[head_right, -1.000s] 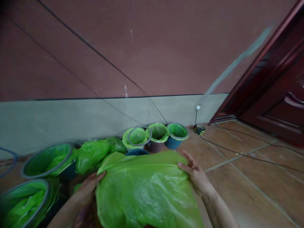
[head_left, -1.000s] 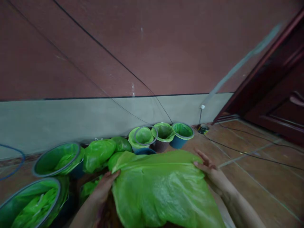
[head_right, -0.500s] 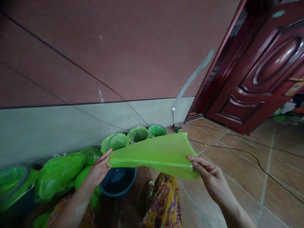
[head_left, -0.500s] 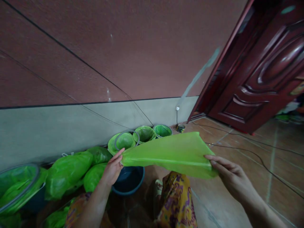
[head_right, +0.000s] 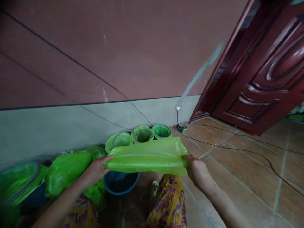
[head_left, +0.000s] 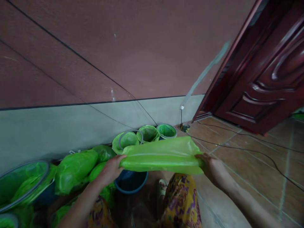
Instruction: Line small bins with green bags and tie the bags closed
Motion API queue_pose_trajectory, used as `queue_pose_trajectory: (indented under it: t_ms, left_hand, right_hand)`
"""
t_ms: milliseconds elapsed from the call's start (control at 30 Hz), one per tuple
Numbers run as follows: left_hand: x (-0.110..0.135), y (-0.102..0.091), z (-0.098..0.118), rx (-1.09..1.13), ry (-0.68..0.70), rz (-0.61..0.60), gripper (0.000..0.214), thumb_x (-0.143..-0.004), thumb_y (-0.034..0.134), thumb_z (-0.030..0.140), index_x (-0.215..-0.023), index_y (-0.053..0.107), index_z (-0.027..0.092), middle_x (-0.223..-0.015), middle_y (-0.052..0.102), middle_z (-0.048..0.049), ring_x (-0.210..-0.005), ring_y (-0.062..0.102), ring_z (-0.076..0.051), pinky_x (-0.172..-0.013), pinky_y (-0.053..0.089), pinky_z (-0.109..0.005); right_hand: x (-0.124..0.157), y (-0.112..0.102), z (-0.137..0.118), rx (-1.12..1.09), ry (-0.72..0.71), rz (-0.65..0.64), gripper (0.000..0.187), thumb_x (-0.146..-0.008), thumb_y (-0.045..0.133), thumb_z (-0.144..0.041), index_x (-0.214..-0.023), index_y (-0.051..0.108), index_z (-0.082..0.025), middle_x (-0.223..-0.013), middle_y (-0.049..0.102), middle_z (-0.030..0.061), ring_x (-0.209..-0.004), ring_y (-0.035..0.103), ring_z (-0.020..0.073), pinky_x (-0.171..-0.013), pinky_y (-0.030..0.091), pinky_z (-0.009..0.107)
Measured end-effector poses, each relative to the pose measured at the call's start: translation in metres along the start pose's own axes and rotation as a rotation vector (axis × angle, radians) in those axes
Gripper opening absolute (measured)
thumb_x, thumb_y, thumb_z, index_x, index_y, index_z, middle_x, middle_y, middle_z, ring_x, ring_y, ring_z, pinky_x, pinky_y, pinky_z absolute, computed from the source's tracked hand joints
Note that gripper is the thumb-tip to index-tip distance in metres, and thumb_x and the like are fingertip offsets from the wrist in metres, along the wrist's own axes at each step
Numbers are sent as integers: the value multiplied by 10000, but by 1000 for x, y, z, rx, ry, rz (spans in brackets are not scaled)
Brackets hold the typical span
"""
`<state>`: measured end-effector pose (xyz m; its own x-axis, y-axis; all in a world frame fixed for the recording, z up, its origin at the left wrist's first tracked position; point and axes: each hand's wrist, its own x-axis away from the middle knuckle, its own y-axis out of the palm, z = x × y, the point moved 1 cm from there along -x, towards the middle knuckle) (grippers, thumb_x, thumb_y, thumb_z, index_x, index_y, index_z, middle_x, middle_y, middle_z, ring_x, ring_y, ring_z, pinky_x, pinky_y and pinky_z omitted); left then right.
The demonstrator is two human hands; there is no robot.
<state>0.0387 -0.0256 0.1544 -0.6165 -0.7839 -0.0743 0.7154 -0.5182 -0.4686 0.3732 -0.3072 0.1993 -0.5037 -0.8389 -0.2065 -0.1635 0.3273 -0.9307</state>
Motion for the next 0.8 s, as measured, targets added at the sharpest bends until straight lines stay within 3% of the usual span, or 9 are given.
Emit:
queue_pose_trajectory:
  t_ms: [100,167,233,333,400,467,533,667,800]
  left_hand:
    - [-4,-3,-7,-149,64,77,247,-626,645,160,-821,768,250,-914,713,-61,-957,629,-259,-991,414,-369]
    - [-4,-12,-11,-125,89,138,140,-644,641,208,-729,749,235,-942,690,-67,-967,614,-250,-999,416,-382]
    - [-1,-22,-13,25,79,210,77,-625,672,249,-668,725,214,-1082,671,-77,-1060,585,-257,-1033,399,-390]
    - [7,-30,-14,432,-18,282,182,-592,730,295,-735,729,183,-1172,666,-85,-1147,555,-269,-1041,397,-382]
    - [12,-30,-15,696,-99,354,276,-572,766,336,-787,717,169,-1016,712,-74,-1062,597,-251,-985,436,-365]
    - [16,-27,-15,800,-142,496,323,-580,776,398,-791,685,172,-851,706,-35,-942,621,-218,-916,461,-340]
    - [20,-27,-12,680,-131,637,333,-650,734,465,-811,657,184,-772,667,1,-845,606,-188,-844,464,-302]
    - [32,-35,3,157,-53,752,291,-809,572,489,-834,619,202,-705,589,6,-769,558,-199,-747,439,-282]
    - [40,-49,19,-12,-70,739,306,-827,526,478,-871,622,191,-782,640,-34,-826,587,-238,-792,444,-309]
  right_hand:
    - [-6,-2,1,1,-30,-15,284,-827,463,-249,-893,732,-189,-888,704,121,-766,674,251,-714,525,365]
    - [-9,-9,0,-139,-50,13,267,-857,506,-352,-853,730,-206,-982,692,120,-880,668,256,-775,524,359]
    - [-10,-18,-3,-343,-65,69,277,-845,571,-440,-832,728,-212,-1214,633,119,-1115,602,278,-923,488,368]
    - [-11,-27,-13,-641,-70,160,252,-825,628,-455,-870,721,-226,-1469,459,59,-1335,432,290,-1079,375,379]
    - [-15,-26,-23,-812,-59,201,253,-838,621,-445,-971,706,-248,-1458,480,46,-1315,455,281,-1059,394,377]
    - [-21,-22,-34,-918,1,268,293,-852,594,-467,-1031,685,-254,-1281,627,60,-1156,576,270,-933,478,363]
    - [-29,-17,-47,-913,68,401,323,-850,577,-505,-991,683,-235,-1016,709,54,-937,634,244,-778,509,324]
    - [-45,-13,-70,-755,88,627,370,-843,560,-545,-808,654,-189,-724,624,13,-699,554,170,-634,455,259]
    - [-54,-8,-80,-870,138,550,383,-822,581,-559,-798,648,-182,-690,623,9,-637,547,157,-572,443,248]
